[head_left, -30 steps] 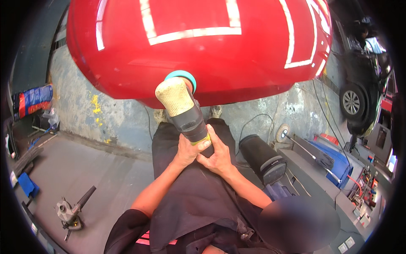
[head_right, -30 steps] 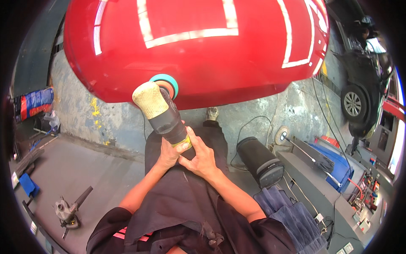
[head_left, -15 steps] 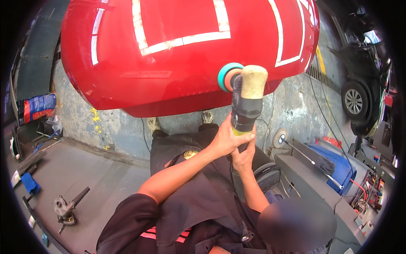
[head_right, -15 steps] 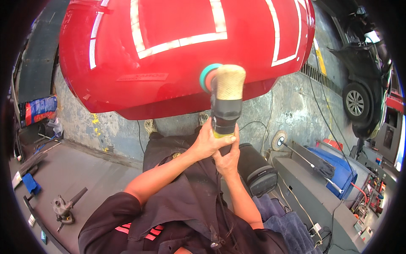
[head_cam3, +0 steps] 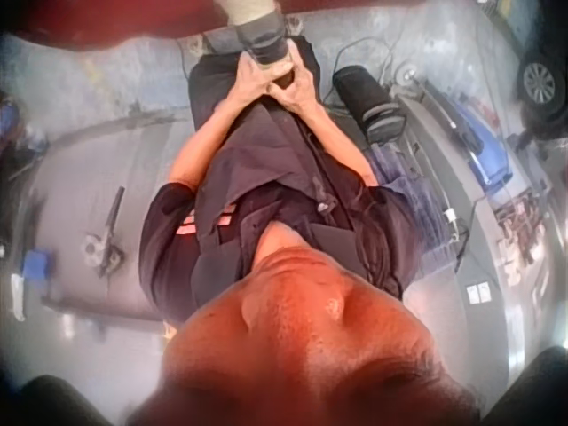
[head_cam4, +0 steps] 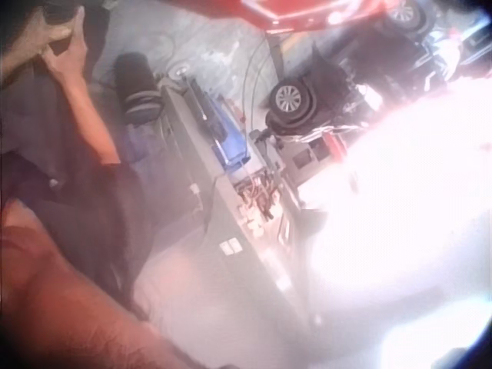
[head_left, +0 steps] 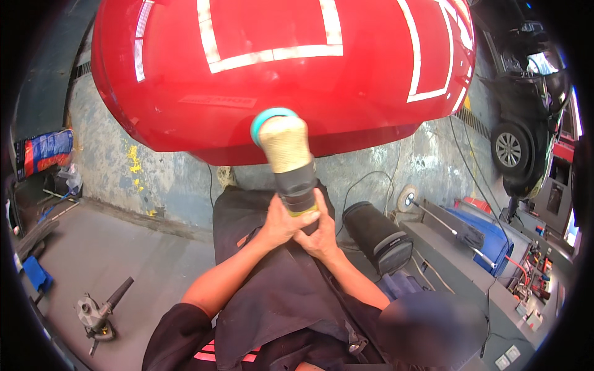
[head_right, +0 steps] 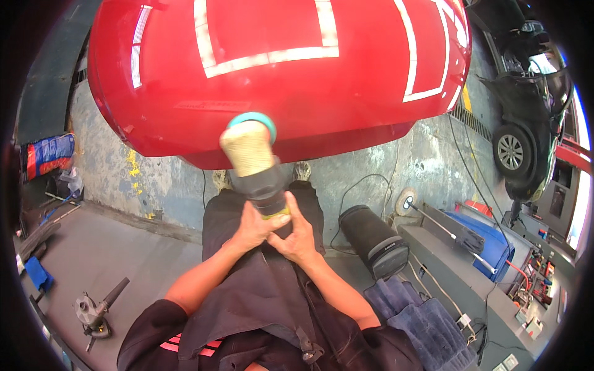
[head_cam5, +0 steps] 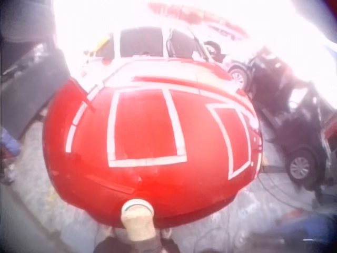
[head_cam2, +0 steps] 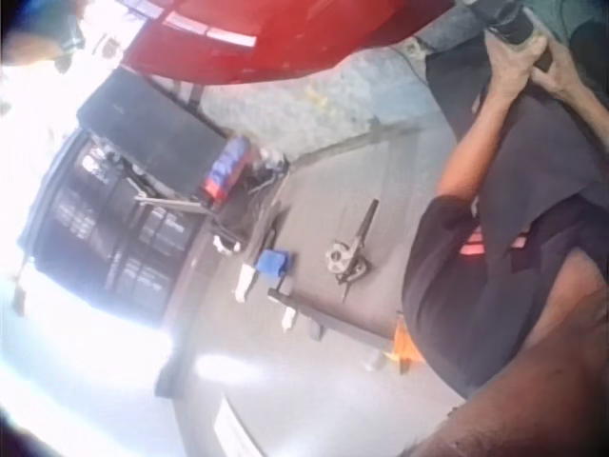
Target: The person uses a rotary polisher with a foam pad to buff the red car hood. They move the tool in overlapping passes across the surface, working within taped-off sections. The person maintains steady pressure and coverage throughout the clip.
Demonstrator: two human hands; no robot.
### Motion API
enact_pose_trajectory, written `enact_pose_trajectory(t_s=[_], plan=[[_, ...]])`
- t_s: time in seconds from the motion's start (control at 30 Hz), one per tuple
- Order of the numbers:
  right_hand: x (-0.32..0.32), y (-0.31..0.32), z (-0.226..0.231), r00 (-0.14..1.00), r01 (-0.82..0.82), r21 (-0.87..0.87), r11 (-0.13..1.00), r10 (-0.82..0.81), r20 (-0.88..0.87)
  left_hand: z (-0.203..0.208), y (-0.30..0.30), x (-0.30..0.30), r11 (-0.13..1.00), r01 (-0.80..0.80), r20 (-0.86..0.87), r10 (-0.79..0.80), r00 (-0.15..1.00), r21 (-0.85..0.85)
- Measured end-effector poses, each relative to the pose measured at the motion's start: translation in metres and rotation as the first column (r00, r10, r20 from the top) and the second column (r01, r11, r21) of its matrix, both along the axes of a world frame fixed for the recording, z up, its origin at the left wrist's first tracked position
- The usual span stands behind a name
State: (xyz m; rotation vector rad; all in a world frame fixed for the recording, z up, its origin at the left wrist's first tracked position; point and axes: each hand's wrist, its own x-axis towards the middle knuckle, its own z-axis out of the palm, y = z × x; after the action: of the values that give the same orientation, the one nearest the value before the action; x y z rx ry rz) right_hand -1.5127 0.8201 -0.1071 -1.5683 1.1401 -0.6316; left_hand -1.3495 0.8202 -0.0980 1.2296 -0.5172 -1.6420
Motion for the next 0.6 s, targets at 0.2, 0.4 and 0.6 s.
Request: enact_pose_trajectory(t_s=[0.2, 0.4, 0.6], plan=[[0.113, 0.012, 0.006, 0.964, -0.243, -0.050, 0.969, 0.236, -0.119, -0.014, 0.053, 0.107, 0.977, -0.204, 0.181, 0.213, 0.960, -0.065], [0.153, 0.013, 0.023, 0.940, -0.322, -0.056, 0.945, 0.312, -0.135, -0.004, 0.072, 0.136, 0.916, -0.395, -0.124, 0.400, 0.908, 0.064], [0.085, -0.006, 0.016, 0.950, -0.273, -0.062, 0.960, 0.259, -0.177, -0.017, 0.046, 0.075, 0.956, -0.294, 0.004, 0.294, 0.956, -0.006]])
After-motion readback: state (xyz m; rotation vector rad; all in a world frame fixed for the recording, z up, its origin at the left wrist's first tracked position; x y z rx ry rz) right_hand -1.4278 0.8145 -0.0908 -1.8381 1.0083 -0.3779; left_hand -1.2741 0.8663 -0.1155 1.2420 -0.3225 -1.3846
